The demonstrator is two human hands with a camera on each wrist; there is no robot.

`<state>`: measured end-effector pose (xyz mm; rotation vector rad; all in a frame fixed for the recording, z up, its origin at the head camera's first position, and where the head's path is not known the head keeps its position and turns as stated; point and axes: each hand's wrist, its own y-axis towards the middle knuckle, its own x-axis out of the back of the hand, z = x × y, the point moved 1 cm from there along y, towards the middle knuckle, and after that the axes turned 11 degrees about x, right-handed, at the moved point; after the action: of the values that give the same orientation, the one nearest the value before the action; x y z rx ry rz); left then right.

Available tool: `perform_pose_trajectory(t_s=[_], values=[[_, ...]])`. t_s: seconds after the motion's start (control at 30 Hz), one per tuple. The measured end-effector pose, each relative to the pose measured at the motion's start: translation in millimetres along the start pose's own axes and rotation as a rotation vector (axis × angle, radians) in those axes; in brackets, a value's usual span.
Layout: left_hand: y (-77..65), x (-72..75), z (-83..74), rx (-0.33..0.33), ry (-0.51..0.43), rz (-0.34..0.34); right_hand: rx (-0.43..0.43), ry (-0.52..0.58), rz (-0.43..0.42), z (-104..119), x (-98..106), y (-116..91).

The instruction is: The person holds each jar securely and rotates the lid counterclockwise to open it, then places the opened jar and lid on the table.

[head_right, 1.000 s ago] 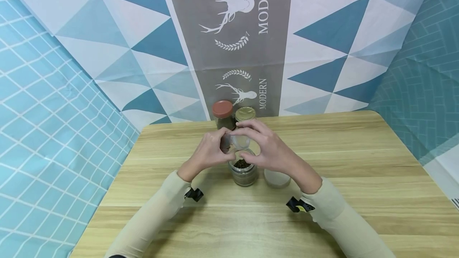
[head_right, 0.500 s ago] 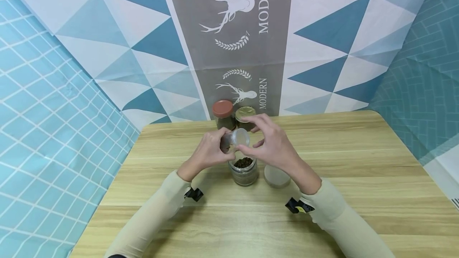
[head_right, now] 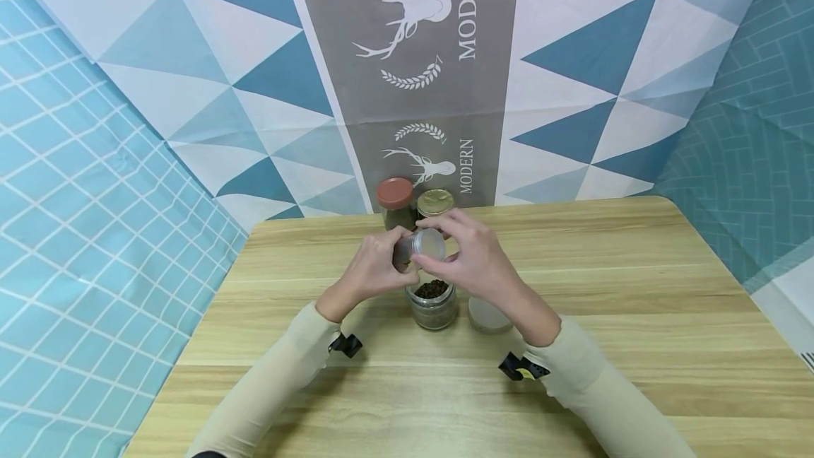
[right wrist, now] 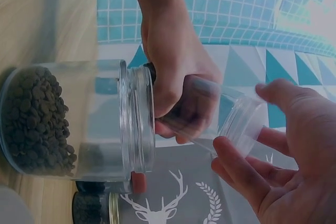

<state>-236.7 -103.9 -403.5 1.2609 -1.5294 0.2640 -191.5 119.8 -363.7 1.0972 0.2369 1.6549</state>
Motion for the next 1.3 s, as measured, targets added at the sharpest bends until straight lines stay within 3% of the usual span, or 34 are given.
perform_pose_trajectory(t_s=[0.17,0.6,0.73,0.9,1.03,1.3], values=[[-0.3,-0.6,-0.4,-0.005,0.009,-0.007,0.032,-0.047,-0.005,1.9,-2.2,0.7],[0.5,-0.5,-0.4,-0.007,-0.014,0.003,0.093,-0.031,0.012,0.2,-1.5,0.4],[0.1,0.1,0.4,-0.011,-0.030,0.010,0.181,-0.061,0.029,0.4,-0.3,1.0],[-0.3,1.3,1.9,0.000,-0.043,0.016,0.359,-0.141,0.018,-2.9,0.2,0.6],[-0.9,2.5,3.7,0.023,-0.043,0.015,0.479,-0.136,0.027,-7.2,-0.8,0.0],[-2.5,4.4,3.9,0.034,-0.042,0.015,0.570,-0.119,0.023,-11.1,-3.7,1.5]])
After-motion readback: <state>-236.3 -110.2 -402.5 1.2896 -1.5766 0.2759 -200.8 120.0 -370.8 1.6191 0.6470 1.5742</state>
